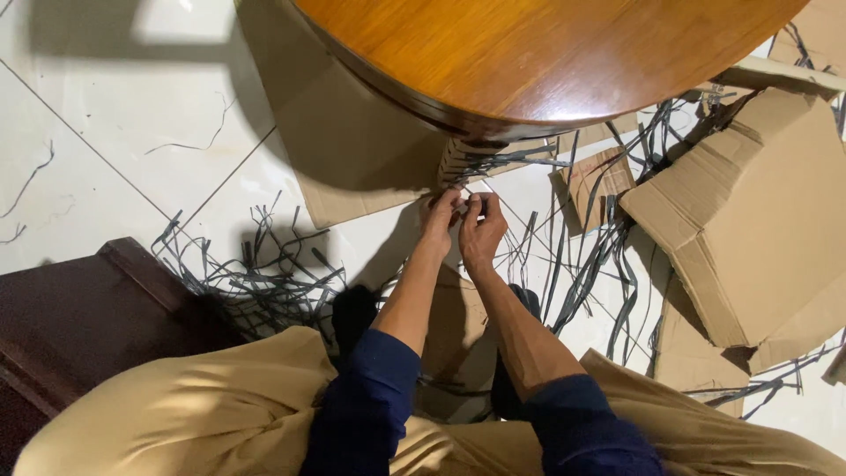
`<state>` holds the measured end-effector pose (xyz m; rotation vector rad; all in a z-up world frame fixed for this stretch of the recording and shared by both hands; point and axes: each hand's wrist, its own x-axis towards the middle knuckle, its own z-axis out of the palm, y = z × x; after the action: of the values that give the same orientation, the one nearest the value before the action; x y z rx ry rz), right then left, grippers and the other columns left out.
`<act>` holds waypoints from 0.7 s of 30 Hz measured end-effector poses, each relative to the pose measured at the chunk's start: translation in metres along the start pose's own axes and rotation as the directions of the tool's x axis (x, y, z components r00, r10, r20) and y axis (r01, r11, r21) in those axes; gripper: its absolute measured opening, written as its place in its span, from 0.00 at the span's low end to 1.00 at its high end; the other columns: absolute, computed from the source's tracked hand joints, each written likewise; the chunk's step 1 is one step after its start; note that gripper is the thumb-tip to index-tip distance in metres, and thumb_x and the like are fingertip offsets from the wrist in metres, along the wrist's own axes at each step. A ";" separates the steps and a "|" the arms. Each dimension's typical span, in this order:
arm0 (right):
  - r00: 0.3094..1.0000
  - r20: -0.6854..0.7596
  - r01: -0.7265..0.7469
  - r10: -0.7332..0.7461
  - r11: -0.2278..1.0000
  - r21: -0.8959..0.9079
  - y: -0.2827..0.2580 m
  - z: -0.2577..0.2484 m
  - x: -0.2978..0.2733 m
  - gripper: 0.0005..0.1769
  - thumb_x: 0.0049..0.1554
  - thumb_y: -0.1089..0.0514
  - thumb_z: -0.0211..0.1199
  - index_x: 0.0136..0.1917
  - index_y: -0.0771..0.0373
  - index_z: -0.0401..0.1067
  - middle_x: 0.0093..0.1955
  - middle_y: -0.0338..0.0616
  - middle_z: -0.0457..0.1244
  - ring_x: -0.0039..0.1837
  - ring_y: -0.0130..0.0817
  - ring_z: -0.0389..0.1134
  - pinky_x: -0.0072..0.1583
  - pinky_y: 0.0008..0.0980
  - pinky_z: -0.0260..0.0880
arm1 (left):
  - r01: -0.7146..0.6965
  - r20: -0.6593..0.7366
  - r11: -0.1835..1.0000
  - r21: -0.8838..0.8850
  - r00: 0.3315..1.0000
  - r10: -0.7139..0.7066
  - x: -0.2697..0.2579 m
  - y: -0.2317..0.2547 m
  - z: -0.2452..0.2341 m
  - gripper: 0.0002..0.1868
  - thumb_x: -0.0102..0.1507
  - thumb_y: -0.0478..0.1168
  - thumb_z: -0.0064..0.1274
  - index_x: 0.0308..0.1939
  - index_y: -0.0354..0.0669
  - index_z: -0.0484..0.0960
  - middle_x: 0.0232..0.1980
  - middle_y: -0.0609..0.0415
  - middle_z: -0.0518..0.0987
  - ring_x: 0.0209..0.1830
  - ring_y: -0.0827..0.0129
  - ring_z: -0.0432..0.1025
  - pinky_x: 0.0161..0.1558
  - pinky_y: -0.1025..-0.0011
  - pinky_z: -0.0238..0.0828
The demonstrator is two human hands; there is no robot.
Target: Wrapping black plastic strips around the leg of a wooden stool
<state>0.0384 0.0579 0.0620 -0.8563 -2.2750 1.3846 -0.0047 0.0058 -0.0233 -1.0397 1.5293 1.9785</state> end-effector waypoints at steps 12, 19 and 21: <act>0.994 0.050 -0.092 0.093 0.995 -0.024 0.003 -0.003 0.005 0.10 0.66 0.54 0.53 0.46 0.58 0.71 0.34 0.50 0.69 0.38 0.45 0.73 0.41 0.39 0.72 | -0.063 0.019 0.991 0.118 0.998 0.061 0.054 -0.032 -0.007 0.19 0.55 0.54 0.71 0.43 0.50 0.89 0.36 0.51 0.82 0.36 0.67 0.76 0.40 0.67 0.75; 0.983 0.014 -0.181 0.184 0.975 -0.131 0.050 -0.028 0.061 0.17 0.63 0.51 0.59 0.62 0.61 0.67 0.58 0.59 0.69 0.56 0.53 0.74 0.57 0.49 0.74 | -0.096 -0.023 0.978 0.183 0.994 0.102 0.128 -0.019 -0.066 0.26 0.58 0.48 0.67 0.55 0.41 0.81 0.44 0.45 0.84 0.42 0.57 0.81 0.42 0.60 0.79; 0.987 -0.049 -0.163 0.156 0.967 -0.198 0.053 -0.046 0.099 0.20 0.62 0.50 0.61 0.64 0.61 0.67 0.60 0.59 0.67 0.57 0.50 0.74 0.58 0.47 0.75 | -0.132 -0.125 0.965 0.226 0.979 0.163 0.162 0.021 -0.078 0.25 0.56 0.51 0.67 0.52 0.44 0.83 0.37 0.48 0.84 0.35 0.61 0.81 0.35 0.63 0.79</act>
<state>0.0059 0.1719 0.0347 -1.1405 -2.3958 1.2062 -0.0979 -0.0914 -0.1437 -1.0195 1.9021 1.8127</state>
